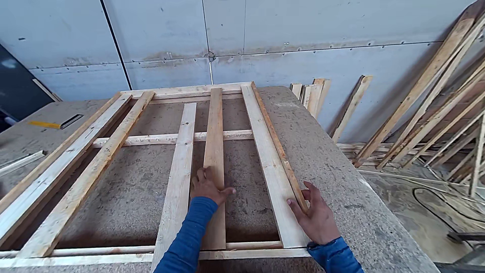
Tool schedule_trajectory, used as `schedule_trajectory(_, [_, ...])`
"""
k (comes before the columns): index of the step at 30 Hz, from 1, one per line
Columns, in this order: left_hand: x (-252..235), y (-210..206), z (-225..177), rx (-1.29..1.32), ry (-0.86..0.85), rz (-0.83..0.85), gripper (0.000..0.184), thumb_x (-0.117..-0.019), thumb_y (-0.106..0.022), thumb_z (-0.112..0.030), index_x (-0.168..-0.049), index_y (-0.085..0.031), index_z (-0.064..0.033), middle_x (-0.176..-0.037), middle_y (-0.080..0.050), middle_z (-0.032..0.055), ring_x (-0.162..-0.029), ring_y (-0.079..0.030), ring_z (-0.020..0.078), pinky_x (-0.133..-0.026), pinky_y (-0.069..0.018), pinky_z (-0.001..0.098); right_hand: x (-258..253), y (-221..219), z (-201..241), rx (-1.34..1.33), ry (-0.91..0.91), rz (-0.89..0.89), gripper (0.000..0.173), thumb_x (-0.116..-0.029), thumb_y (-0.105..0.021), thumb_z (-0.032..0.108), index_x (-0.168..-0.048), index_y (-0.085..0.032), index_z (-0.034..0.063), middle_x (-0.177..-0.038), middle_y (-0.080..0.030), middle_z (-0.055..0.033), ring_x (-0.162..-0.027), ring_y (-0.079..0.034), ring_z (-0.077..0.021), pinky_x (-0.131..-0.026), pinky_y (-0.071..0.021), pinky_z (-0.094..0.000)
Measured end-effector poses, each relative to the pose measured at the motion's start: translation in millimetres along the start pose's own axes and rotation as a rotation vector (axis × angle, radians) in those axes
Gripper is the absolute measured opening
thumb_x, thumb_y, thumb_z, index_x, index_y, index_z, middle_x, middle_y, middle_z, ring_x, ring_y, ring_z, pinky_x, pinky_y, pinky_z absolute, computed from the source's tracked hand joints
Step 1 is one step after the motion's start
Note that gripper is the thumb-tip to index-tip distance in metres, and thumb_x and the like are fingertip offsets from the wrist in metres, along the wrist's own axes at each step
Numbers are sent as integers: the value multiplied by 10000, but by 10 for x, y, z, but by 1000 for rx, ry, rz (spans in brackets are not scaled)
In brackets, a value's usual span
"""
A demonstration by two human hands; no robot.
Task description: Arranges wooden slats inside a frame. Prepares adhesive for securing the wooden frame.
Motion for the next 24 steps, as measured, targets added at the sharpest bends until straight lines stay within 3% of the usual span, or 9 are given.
schedule_trajectory(2, [84,12,-59,-68,-7,38,1127,-628,-802,-713,-1545,-456,-158,-1612,-327,144,-1387,-435,410,-985,-515,592,42,-5,-5,0,-13,7,856,-843,-734,501,-1493,-440,29,-1139,-708,-52,-1022,-686,-172,-919,-578,-400])
schedule_trajectory(4, [102,161,-19,92,-59,20,965,-697,-825,-559,-1509,-508,-144,-1550,-425,147,-1316,-521,375,-1004,-513,570,24,-10,7,-6,-16,6,842,-848,-729,488,-1491,-446,24,-1141,-711,-61,-1027,-688,-177,-926,-576,-405])
schedule_trajectory(7, [30,342,315,681,-169,34,543,-868,-731,-189,-1383,-604,-71,-1246,-685,153,-1049,-703,290,-910,-586,516,9,3,0,-25,-40,10,829,-852,-732,485,-1489,-452,35,-1143,-714,-56,-1034,-691,-176,-932,-578,-420])
schedule_trajectory(9, [-46,383,527,855,-58,62,316,-942,-636,-44,-1255,-636,0,-1048,-711,191,-918,-701,298,-839,-573,505,17,-3,7,-19,-42,22,840,-846,-736,495,-1495,-447,48,-1135,-710,-49,-1022,-688,-180,-922,-577,-427])
schedule_trajectory(11, [-109,387,595,770,31,2,419,-1003,-644,-128,-1390,-541,-5,-1149,-698,223,-1011,-702,330,-926,-557,524,10,-9,19,-8,-30,25,846,-838,-741,493,-1496,-449,50,-1131,-708,-53,-1017,-686,-190,-919,-575,-430])
schedule_trajectory(14, [-122,306,366,563,-40,-127,544,-1056,-571,-328,-1505,-472,-38,-1274,-672,224,-1178,-662,356,-1049,-498,559,5,-16,26,8,-28,31,841,-844,-740,482,-1505,-442,57,-1140,-703,-57,-1013,-684,-180,-916,-576,-420])
schedule_trajectory(17, [-124,157,268,517,-73,-138,551,-1070,-535,-335,-1517,-458,-22,-1313,-658,222,-1217,-648,348,-1082,-480,529,18,-19,26,17,-30,23,824,-846,-733,485,-1495,-456,58,-1136,-707,-51,-1010,-687,-170,-914,-577,-408])
schedule_trajectory(21, [-214,-4,332,577,-146,-155,524,-1048,-564,-288,-1483,-498,-3,-1289,-679,193,-1177,-674,282,-1067,-510,460,25,1,-6,5,-36,4,812,-851,-728,491,-1486,-469,56,-1136,-718,-38,-1013,-693,-159,-916,-582,-402])
schedule_trajectory(24, [-196,17,300,616,-176,-141,494,-1053,-570,-274,-1478,-510,-29,-1268,-687,184,-1145,-686,281,-1042,-525,466,25,-19,-16,-4,-38,4,810,-853,-729,493,-1480,-471,51,-1121,-719,-20,-997,-692,-128,-911,-585,-373])
Point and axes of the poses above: each hand's wrist, its own x-axis away from the middle knuckle, its own y-axis out of the back of the hand, z = x × y, the point moved 8 cm from there along -x, towards the middle knuckle
